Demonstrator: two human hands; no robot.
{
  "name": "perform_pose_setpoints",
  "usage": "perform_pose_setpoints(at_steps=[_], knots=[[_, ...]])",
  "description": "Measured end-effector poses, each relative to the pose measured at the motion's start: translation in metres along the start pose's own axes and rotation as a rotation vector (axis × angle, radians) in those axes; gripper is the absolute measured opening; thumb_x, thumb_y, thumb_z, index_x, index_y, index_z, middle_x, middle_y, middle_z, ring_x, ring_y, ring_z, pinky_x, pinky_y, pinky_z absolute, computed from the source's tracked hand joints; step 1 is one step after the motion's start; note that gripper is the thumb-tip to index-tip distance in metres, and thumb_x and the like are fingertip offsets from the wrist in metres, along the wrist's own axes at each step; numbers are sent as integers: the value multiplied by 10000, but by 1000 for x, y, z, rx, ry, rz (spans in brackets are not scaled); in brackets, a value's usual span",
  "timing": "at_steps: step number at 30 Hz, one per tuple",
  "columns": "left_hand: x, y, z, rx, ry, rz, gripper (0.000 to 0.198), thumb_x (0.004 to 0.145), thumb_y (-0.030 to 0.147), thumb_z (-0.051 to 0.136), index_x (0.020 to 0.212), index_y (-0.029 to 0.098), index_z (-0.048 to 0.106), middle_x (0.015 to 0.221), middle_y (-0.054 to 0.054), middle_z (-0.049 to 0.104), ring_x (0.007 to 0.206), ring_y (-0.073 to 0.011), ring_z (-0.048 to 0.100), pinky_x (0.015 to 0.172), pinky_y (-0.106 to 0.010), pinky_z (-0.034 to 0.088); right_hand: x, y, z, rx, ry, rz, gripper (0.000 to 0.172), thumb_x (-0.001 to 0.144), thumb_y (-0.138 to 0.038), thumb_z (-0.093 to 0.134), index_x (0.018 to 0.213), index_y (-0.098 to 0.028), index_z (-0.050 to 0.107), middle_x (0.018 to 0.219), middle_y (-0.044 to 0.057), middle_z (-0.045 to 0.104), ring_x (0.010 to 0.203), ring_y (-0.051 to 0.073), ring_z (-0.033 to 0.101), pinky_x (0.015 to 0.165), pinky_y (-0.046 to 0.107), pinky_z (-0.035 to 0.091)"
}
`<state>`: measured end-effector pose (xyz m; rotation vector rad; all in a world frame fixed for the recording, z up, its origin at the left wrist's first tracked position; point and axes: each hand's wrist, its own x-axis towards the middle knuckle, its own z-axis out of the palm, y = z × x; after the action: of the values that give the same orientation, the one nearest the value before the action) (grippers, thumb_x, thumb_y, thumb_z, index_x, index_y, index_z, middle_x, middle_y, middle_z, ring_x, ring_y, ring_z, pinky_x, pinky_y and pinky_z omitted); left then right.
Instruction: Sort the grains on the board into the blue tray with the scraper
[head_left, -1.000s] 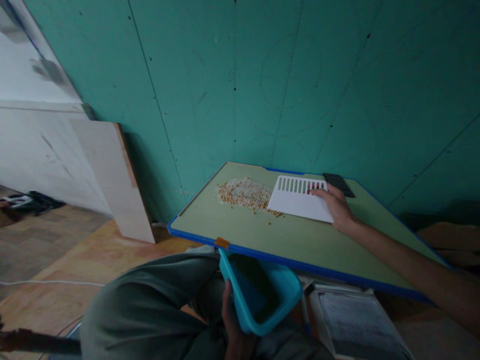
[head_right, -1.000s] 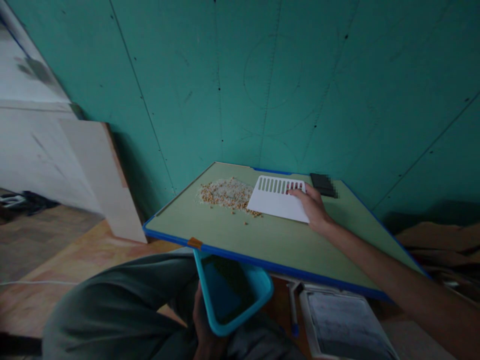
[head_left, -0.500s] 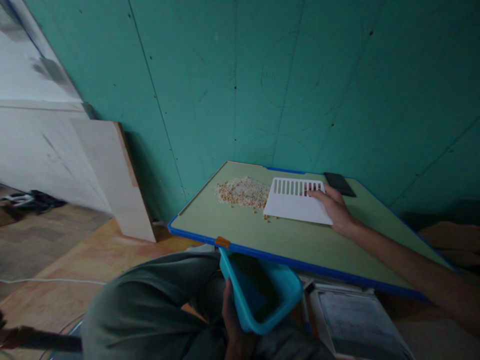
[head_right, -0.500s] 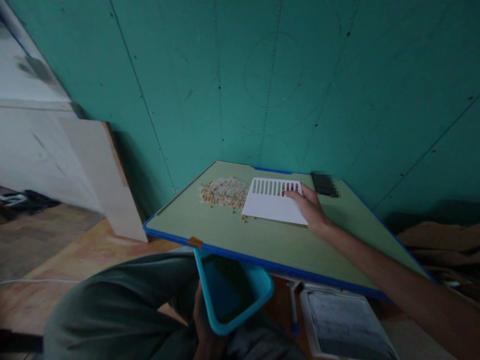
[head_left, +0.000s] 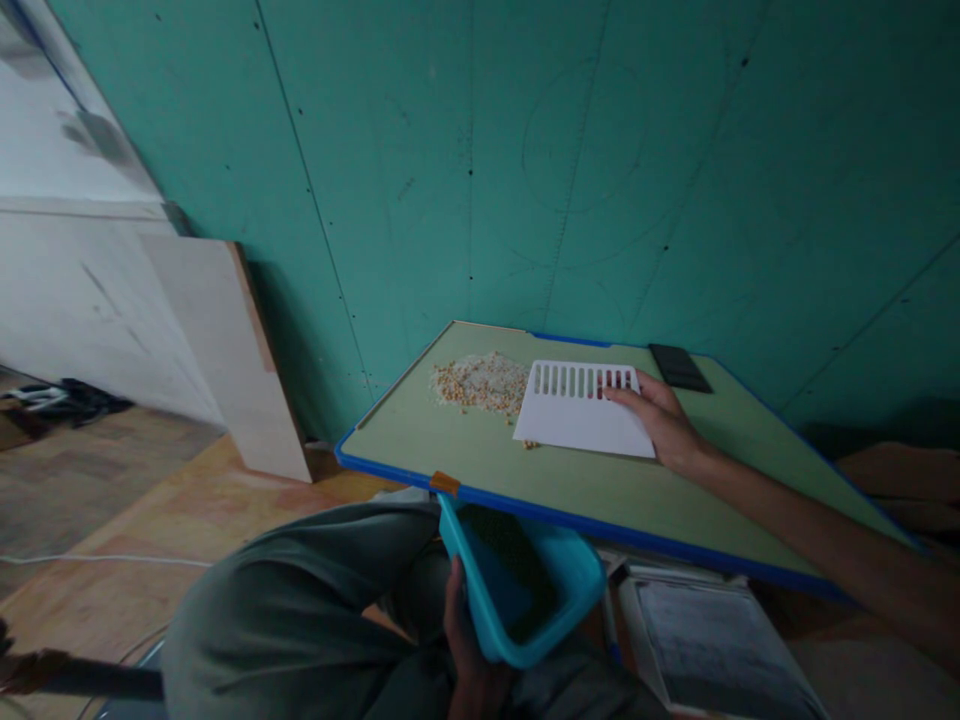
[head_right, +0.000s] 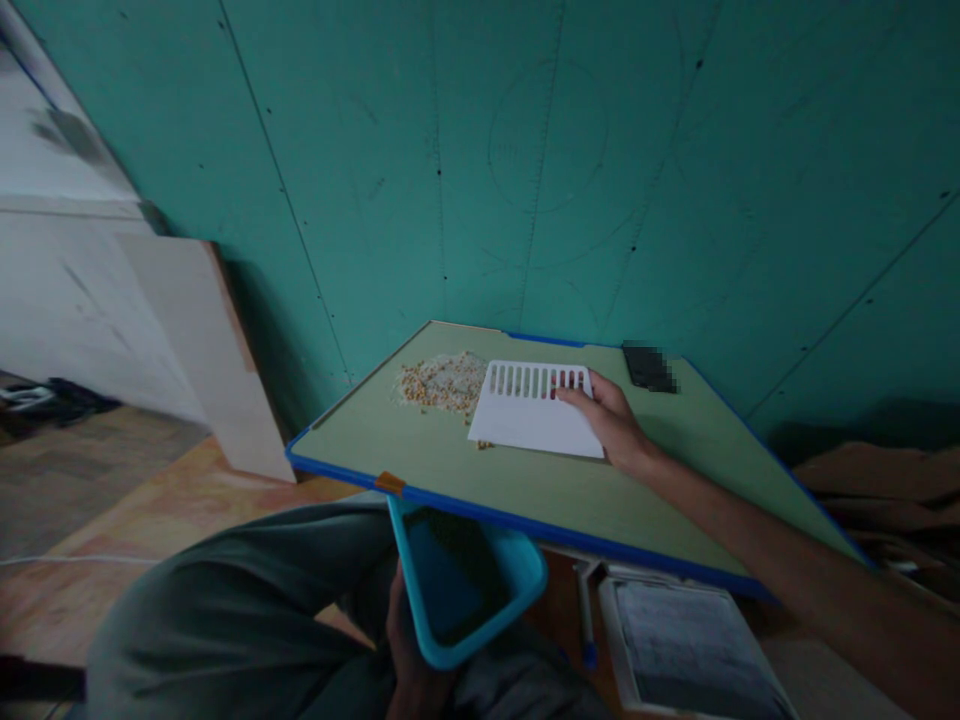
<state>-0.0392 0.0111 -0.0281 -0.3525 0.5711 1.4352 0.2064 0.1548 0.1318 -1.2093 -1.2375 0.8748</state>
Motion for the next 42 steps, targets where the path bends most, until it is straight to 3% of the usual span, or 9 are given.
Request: perform_pose_setpoints(at_steps=[3, 7, 12, 17, 20, 25, 30, 37, 42], knots=[[-6, -1, 2, -7, -75, -3, 354, 1043, 298, 590, 868, 321, 897, 865, 24, 873, 790, -184, 820, 706, -246, 650, -2, 3, -1, 10, -70, -10, 401, 707, -445, 891, 993, -224, 718, 891, 18, 773, 700, 183, 664, 606, 283, 481], [-3, -2, -4, 21, -129, -29, 328, 1044, 330, 594, 941, 291, 903, 931, -19, 881, 870, -220, 826, 799, -297, 657, -10, 0, -2, -78, -205, -54, 387, 750, -477, 895, 939, -214, 683, 793, -9, 704, 670, 164, 624, 573, 261, 449], [4, -2, -11, -70, -119, -27, 311, 1015, 290, 640, 837, 335, 891, 832, 24, 866, 796, -206, 811, 692, -271, 632, -23, -12, 6, -139, -338, -91, 415, 740, -502, 909, 874, -212, 644, 741, -29, 624, 640, 139, 565, 552, 244, 411], [3, -2, -11, -20, -154, -58, 307, 1030, 302, 614, 926, 312, 902, 903, -8, 878, 822, -207, 818, 756, -291, 647, -33, -21, 14, -129, -422, -54, 443, 730, -510, 922, 891, -218, 631, 741, -37, 607, 636, 128, 544, 554, 234, 411], [4, -1, -11, 18, -109, -31, 345, 1049, 315, 573, 943, 323, 902, 888, -2, 876, 800, -211, 821, 746, -309, 659, -35, -24, 16, -135, -430, -22, 459, 721, -516, 927, 906, -219, 629, 749, -35, 609, 646, 131, 551, 559, 233, 425], [-4, 2, -7, -22, -253, -80, 340, 1059, 325, 592, 916, 347, 899, 933, 25, 882, 880, -189, 827, 804, -271, 643, -36, -25, 17, -146, -428, -33, 463, 721, -528, 922, 911, -217, 637, 755, -32, 616, 652, 131, 554, 566, 229, 437], [-11, 2, -1, 29, -196, -39, 343, 1055, 300, 583, 932, 342, 900, 911, 23, 879, 914, -223, 834, 788, -301, 659, -42, -25, 19, -159, -415, -81, 426, 749, -528, 897, 908, -233, 634, 738, -29, 624, 624, 138, 561, 544, 234, 447], [-2, 1, -9, 49, -208, -29, 259, 1016, 319, 659, 926, 318, 902, 917, 5, 880, 989, -261, 826, 861, -346, 661, -56, -27, 20, -250, -358, -242, 329, 832, -491, 837, 976, -244, 675, 755, 1, 687, 614, 158, 602, 519, 242, 458], [5, 2, -16, 75, -228, -70, 241, 999, 370, 668, 1010, 311, 901, 910, -19, 879, 1099, -299, 803, 1013, -422, 630, -62, -31, 20, -359, -333, -399, 215, 856, -417, 804, 940, -248, 701, 678, -5, 686, 557, 155, 593, 500, 251, 451]])
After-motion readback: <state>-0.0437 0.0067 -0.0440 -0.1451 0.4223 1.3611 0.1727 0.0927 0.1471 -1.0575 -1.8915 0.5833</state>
